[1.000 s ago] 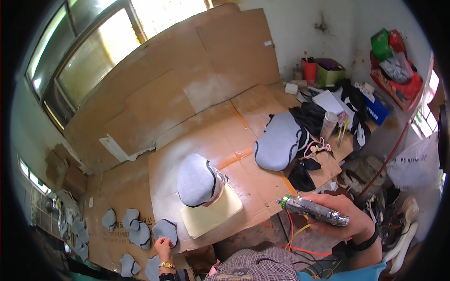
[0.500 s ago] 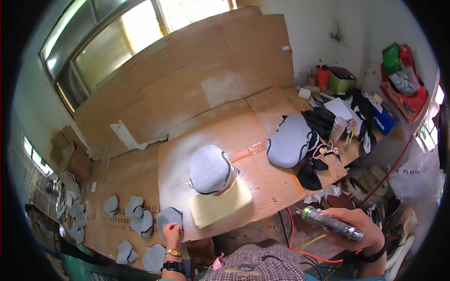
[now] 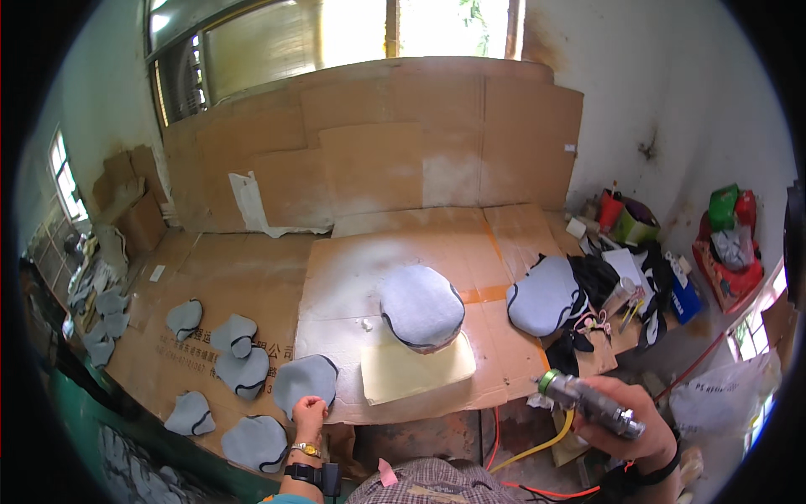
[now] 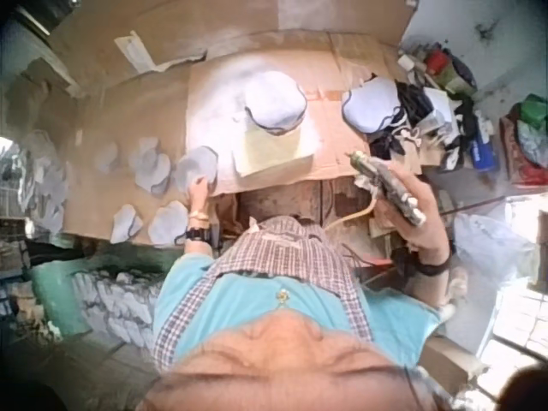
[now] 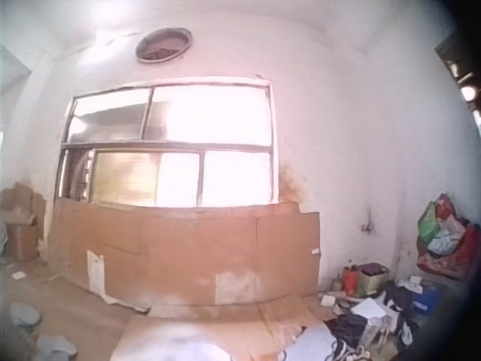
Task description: The recorder uses a spray gun to apply adhesive to fabric components and organizes them in a factory setting.
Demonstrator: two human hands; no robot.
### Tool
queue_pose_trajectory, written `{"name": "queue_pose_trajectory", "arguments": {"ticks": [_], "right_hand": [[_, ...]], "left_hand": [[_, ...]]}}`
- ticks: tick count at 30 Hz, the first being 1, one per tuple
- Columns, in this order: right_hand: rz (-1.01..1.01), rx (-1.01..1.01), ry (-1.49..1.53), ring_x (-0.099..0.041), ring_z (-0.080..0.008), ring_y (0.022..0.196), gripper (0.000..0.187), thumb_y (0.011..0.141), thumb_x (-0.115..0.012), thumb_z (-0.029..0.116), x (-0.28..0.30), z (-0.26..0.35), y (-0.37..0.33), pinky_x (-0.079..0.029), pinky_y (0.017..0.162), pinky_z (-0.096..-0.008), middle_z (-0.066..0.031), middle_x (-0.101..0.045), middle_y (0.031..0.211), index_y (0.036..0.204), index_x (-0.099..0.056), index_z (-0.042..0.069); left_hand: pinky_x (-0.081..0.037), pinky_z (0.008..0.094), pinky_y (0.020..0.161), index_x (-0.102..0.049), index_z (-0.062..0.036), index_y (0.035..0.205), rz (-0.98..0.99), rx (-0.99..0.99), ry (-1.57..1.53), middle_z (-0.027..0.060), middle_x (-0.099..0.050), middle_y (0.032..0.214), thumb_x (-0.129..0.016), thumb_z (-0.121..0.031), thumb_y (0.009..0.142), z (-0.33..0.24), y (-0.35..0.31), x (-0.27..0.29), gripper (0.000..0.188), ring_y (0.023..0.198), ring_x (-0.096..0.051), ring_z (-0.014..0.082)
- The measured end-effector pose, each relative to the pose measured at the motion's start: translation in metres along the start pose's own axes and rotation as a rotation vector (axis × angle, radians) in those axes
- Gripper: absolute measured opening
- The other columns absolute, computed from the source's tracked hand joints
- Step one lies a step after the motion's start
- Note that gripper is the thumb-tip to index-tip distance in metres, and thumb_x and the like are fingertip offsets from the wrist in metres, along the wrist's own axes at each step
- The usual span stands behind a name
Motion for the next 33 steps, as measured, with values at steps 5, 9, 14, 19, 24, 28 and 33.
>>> {"name": "queue_pose_trajectory", "arguments": {"ticks": [5,9,14,19,24,28,33], "right_hand": [[0.086,-0.046,-0.126,-0.059,-0.0115,0.07,0.048,0.073,-0.065,0.003,0.009,0.006,0.008,-0.047,0.065,-0.0232,-0.0067,-0.063,0.085,0.119,-0.051,0.001],[0.139,0.014,-0.127,-0.061,-0.0124,0.074,0.045,0.073,-0.067,0.002,0.016,0.001,0.004,-0.048,0.068,-0.0238,-0.009,-0.063,0.089,0.115,-0.052,-0.001],[0.099,-0.043,0.07,-0.062,-0.0135,0.074,0.046,0.072,-0.067,0.001,0.02,-0.004,0.021,-0.049,0.069,-0.026,-0.0091,-0.063,0.084,0.115,-0.051,-0.003],[0.015,-0.022,0.102,-0.063,-0.0153,0.072,0.047,0.071,-0.068,0.0,0.036,-0.021,0.008,-0.05,0.068,-0.0288,-0.01,-0.064,0.081,0.114,-0.051,-0.005],[0.005,-0.098,0.227,-0.062,-0.0155,0.073,0.049,0.068,-0.067,-0.003,0.062,-0.044,-0.005,-0.051,0.068,-0.0292,-0.0109,-0.063,0.082,0.114,-0.05,-0.005],[0.117,-0.083,0.145,-0.059,-0.0165,0.079,0.048,0.072,-0.063,-0.001,0.054,-0.037,-0.004,-0.048,0.072,-0.0283,-0.0112,-0.061,0.091,0.117,-0.048,-0.004],[-0.118,-0.075,0.339,-0.062,-0.0171,0.07,0.056,0.063,-0.066,-0.001,0.075,-0.062,0.015,-0.051,0.065,-0.0302,-0.0115,-0.062,0.081,0.116,-0.047,-0.004]], "left_hand": [[-0.046,0.0227,0.049,-0.058,-0.0003,0.08,-0.028,-0.004,-0.062,0.0049,-0.058,0.067,-0.058,-0.002,0.073,0.016,0.002,0.019,0.007,0.054,-0.055,0.012],[-0.046,0.0229,0.05,-0.058,-0.0001,0.08,-0.066,0.021,-0.015,0.0053,-0.059,0.067,-0.058,-0.002,0.073,0.014,-0.009,0.021,0.007,0.054,-0.055,0.0118],[-0.047,0.023,0.051,-0.059,0.0003,0.078,-0.086,0.022,-0.006,0.0051,-0.059,0.067,-0.058,-0.002,0.073,0.013,-0.013,-0.001,0.006,0.055,-0.055,0.0118],[-0.045,0.0215,0.051,-0.06,0.0013,0.077,-0.07,-0.03,-0.078,0.0044,-0.059,0.064,-0.058,-0.001,0.07,0.0,-0.013,-0.024,0.008,0.053,-0.054,0.0099],[-0.045,0.0216,0.051,-0.06,0.0015,0.079,-0.084,-0.013,-0.06,0.0043,-0.059,0.066,-0.059,-0.001,0.069,-0.017,-0.017,-0.037,0.01,0.055,-0.055,0.01],[-0.047,0.0224,0.054,-0.061,0.0006,0.078,0.026,-0.034,-0.081,0.0045,-0.06,0.068,-0.061,-0.002,0.072,-0.029,-0.002,-0.089,0.007,0.058,-0.056,0.0118],[-0.045,0.0214,0.055,-0.063,-0.0019,0.077,0.108,-0.014,-0.169,0.0019,-0.059,0.068,-0.065,-0.005,0.071,-0.054,-0.012,-0.151,0.007,0.059,-0.054,0.0096]]}}
Point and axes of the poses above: each hand's wrist, its own y-axis towards the middle knuckle, its own x-axis out of the back of the hand, z = x × y, the point moved 7 cm from there along y, towards the middle knuckle
